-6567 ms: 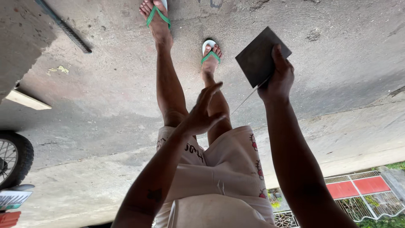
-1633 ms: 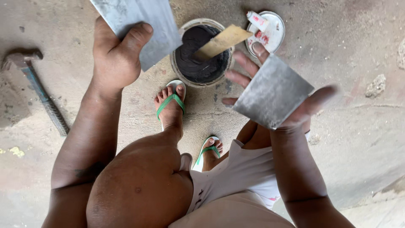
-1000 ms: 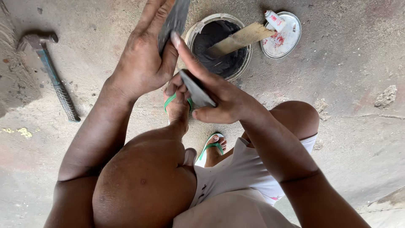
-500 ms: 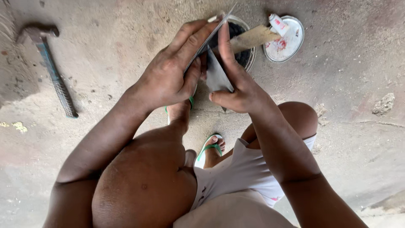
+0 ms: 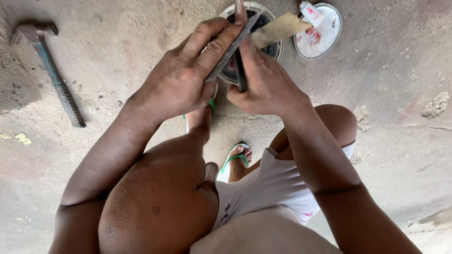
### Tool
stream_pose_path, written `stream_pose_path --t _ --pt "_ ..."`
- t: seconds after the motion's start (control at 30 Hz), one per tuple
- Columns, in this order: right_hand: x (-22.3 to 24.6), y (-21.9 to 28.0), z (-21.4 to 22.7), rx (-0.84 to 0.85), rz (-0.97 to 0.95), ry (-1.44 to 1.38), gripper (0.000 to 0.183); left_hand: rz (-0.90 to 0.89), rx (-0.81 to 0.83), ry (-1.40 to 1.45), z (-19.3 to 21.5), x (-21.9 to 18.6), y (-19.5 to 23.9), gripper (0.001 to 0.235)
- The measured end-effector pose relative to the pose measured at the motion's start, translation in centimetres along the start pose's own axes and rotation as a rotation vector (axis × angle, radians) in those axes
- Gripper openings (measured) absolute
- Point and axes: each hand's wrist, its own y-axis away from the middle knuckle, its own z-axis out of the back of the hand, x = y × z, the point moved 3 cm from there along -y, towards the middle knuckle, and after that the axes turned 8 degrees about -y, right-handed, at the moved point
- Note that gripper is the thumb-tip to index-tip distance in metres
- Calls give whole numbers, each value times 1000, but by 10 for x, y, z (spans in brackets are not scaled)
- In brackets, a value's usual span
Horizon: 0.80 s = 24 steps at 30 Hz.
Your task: The person sits on a concrete floor and uses a sanding block to smooth the edges of a small, rectangular metal sheet. They hold the sheet with one hand and sand it with the other, occasionally flipping the sheet to work on different sides.
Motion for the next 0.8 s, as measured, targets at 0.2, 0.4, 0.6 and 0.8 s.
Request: stream_pose_path --t 0.2,0.4,0.6,0.8 --pt "20 0 0 -86 114 178 125 55 -79 -55 5 -4 -3 87" --pt "35 6 7 -49 75 293 126 65 -130 -63 11 1 -1 79" --pt "17 -5 5 -24 -116 376 125 26 -40 -77 12 -8 -4 91" --pt "31 -2 -8 -35 71 309 118 97 -93 -225 5 8 0 80"
